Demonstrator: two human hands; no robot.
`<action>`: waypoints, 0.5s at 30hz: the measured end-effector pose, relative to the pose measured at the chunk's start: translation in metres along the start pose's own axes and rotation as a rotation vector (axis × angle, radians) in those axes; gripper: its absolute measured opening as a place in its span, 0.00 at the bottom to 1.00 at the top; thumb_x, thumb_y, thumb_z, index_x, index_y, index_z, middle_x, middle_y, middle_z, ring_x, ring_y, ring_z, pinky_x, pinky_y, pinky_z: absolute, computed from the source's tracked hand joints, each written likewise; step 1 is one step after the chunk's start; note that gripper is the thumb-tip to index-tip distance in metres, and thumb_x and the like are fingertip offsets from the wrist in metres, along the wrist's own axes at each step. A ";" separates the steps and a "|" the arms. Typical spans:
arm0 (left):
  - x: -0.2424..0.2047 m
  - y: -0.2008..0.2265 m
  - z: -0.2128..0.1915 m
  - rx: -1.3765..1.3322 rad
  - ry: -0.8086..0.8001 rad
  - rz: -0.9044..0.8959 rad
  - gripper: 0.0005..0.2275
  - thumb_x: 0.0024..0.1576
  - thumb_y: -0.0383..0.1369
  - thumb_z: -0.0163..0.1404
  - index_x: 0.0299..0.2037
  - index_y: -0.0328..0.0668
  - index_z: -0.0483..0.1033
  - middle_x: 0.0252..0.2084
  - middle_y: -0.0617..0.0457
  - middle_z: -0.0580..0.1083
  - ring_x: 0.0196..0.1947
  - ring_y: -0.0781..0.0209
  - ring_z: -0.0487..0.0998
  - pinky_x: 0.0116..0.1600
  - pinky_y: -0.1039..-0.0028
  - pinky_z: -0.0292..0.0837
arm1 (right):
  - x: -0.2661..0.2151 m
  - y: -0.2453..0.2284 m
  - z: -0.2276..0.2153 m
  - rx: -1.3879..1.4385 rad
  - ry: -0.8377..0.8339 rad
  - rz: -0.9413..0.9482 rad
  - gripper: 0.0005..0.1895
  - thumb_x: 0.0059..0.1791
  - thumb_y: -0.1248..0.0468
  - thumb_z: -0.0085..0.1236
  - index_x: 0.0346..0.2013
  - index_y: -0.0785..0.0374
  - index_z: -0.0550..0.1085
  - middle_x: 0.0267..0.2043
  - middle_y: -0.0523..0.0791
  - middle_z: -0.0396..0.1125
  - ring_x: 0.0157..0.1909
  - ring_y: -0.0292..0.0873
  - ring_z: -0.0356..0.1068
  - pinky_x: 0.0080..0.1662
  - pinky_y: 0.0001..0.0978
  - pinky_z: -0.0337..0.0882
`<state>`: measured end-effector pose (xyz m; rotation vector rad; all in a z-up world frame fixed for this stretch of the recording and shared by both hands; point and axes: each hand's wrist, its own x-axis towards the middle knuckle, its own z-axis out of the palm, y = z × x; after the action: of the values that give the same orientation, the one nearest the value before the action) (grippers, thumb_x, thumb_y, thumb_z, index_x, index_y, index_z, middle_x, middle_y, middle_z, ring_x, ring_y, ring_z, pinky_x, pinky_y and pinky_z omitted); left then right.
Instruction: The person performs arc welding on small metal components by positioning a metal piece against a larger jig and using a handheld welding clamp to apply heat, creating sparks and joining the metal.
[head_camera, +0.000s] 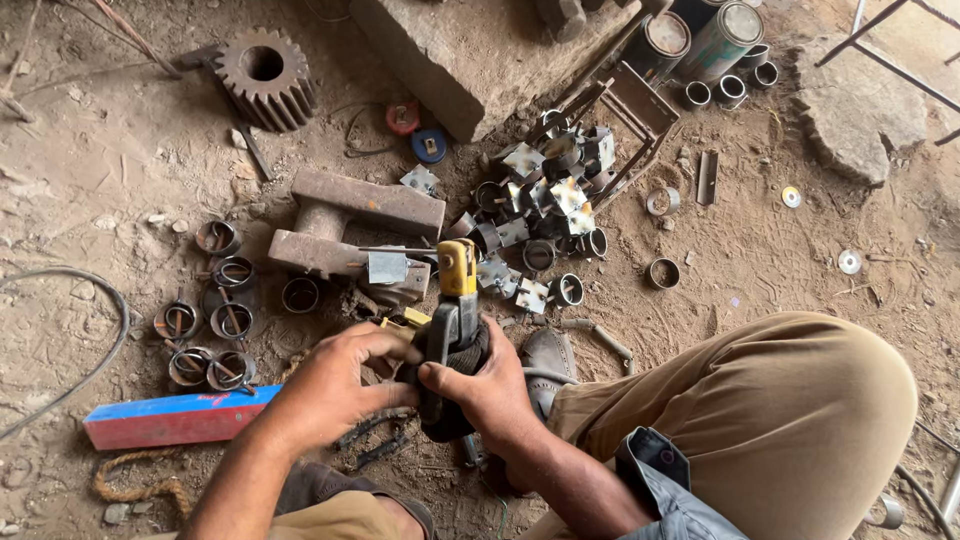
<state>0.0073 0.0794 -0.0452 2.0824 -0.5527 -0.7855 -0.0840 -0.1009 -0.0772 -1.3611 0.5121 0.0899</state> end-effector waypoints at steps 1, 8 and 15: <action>0.000 -0.002 0.001 0.033 0.008 -0.052 0.23 0.40 0.36 0.70 0.48 0.47 0.83 0.49 0.56 0.80 0.52 0.60 0.81 0.58 0.69 0.74 | 0.001 0.003 -0.001 -0.041 -0.015 0.010 0.35 0.38 0.64 0.71 0.55 0.68 0.65 0.44 0.47 0.70 0.45 0.39 0.75 0.50 0.35 0.80; 0.005 -0.025 0.008 0.142 -0.007 -0.176 0.22 0.45 0.31 0.62 0.53 0.50 0.79 0.48 0.46 0.80 0.52 0.51 0.82 0.56 0.64 0.75 | 0.002 0.018 0.014 -0.002 -0.159 -0.045 0.36 0.37 0.63 0.73 0.55 0.66 0.65 0.45 0.45 0.71 0.45 0.38 0.74 0.51 0.33 0.78; 0.010 -0.041 0.015 0.100 0.088 -0.076 0.17 0.43 0.32 0.65 0.44 0.41 0.81 0.44 0.43 0.80 0.47 0.50 0.82 0.52 0.64 0.75 | 0.006 0.023 0.019 0.034 -0.097 0.055 0.37 0.35 0.63 0.74 0.54 0.67 0.66 0.42 0.47 0.72 0.41 0.40 0.75 0.47 0.37 0.79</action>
<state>0.0087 0.0881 -0.0890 2.2299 -0.4759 -0.7188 -0.0816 -0.0794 -0.0983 -1.3027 0.4677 0.1907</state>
